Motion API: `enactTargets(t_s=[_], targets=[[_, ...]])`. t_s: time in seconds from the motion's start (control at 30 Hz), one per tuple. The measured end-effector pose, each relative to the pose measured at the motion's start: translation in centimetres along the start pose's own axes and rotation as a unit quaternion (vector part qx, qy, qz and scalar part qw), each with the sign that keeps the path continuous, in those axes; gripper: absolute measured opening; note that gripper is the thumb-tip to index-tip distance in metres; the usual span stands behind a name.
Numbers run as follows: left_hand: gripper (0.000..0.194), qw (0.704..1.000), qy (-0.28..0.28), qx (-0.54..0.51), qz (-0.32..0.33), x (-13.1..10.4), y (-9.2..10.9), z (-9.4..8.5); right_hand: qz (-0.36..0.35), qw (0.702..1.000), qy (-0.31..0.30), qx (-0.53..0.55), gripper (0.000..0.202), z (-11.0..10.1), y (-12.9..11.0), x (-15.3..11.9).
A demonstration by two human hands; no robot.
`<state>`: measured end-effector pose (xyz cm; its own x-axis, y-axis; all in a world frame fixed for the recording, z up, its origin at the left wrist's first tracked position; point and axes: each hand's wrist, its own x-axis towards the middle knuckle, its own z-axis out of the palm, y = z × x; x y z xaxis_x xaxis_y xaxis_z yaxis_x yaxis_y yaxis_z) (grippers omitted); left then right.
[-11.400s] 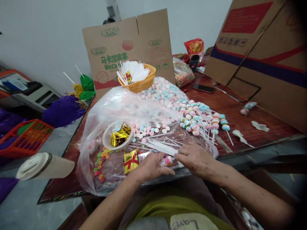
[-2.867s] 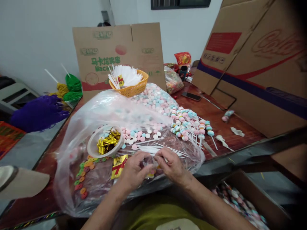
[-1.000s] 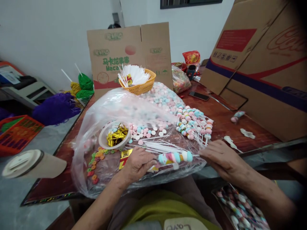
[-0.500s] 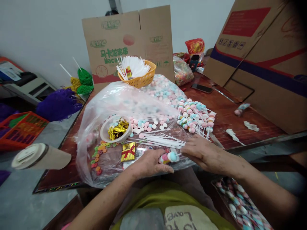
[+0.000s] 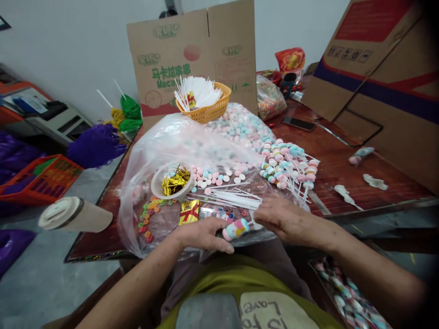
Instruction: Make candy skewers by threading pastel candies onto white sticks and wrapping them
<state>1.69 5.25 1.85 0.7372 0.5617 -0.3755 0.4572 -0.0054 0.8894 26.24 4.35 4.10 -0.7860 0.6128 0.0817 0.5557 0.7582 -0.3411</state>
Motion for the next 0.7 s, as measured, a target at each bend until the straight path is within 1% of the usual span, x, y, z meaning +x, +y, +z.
enactTargets(t_s=[0.03, 0.07, 0.1, 0.13, 0.2, 0.27, 0.33, 0.4, 0.47, 0.5, 0.57, 0.6, 0.7], targets=[[0.031, 0.998, -0.025, -0.047, -0.014, 0.0, -0.1, 0.3, -0.004, 1.0, -0.007, -0.008, 0.021, 0.0, -0.3, 0.3], [0.033, 0.995, -0.041, -0.092, -0.026, 0.1, -0.2, 0.8, -0.009, 1.0, -0.014, -0.011, 0.02, 0.2, -0.6, 0.7], [0.036, 0.991, -0.046, -0.123, -0.035, 0.3, -0.2, 1.3, -0.014, 1.0, -0.021, -0.009, 0.019, 0.4, -1.0, 1.3], [0.039, 0.989, -0.043, -0.133, -0.043, 0.6, -0.3, 1.8, -0.02, 0.999, -0.026, -0.001, 0.018, 0.7, -1.4, 1.8], [0.039, 0.992, -0.019, -0.109, -0.057, 0.9, -0.4, 2.6, -0.035, 0.999, -0.027, 0.026, 0.017, 1.3, -1.8, 2.9], [0.039, 0.993, 0.017, -0.098, -0.071, 1.0, -0.7, 2.9, -0.04, 0.997, -0.002, 0.073, 0.015, 1.8, -1.6, 3.6], [0.04, 0.989, 0.055, -0.117, -0.074, 0.9, -1.2, 2.9, -0.02, 0.993, 0.046, 0.111, 0.018, 2.0, -1.0, 3.9], [0.038, 0.986, 0.08, -0.133, -0.067, 0.6, -1.6, 2.7, 0.014, 0.99, 0.069, 0.122, 0.02, 2.2, -0.4, 4.0], [0.035, 0.986, 0.085, -0.127, -0.058, 0.3, -1.7, 2.6, 0.034, 0.991, 0.051, 0.123, 0.024, 2.3, -0.2, 4.0], [0.035, 0.987, 0.075, -0.128, -0.054, 0.1, -1.7, 2.6, 0.032, 0.99, 0.034, 0.134, 0.027, 2.4, -0.2, 4.0], [0.036, 0.985, 0.052, -0.158, -0.04, -0.3, -1.6, 2.3, 0.025, 0.984, 0.01, 0.175, 0.03, 2.5, -0.2, 4.0], [0.038, 0.981, 0.051, -0.183, -0.032, -0.6, -1.5, 2.1, 0.026, 0.98, 0.003, 0.198, 0.029, 2.5, -0.2, 4.0], [0.042, 0.971, 0.079, -0.227, -0.01, -1.1, -1.3, 1.5, 0.045, 0.967, -0.004, 0.251, 0.031, 2.3, 0.2, 4.2]])
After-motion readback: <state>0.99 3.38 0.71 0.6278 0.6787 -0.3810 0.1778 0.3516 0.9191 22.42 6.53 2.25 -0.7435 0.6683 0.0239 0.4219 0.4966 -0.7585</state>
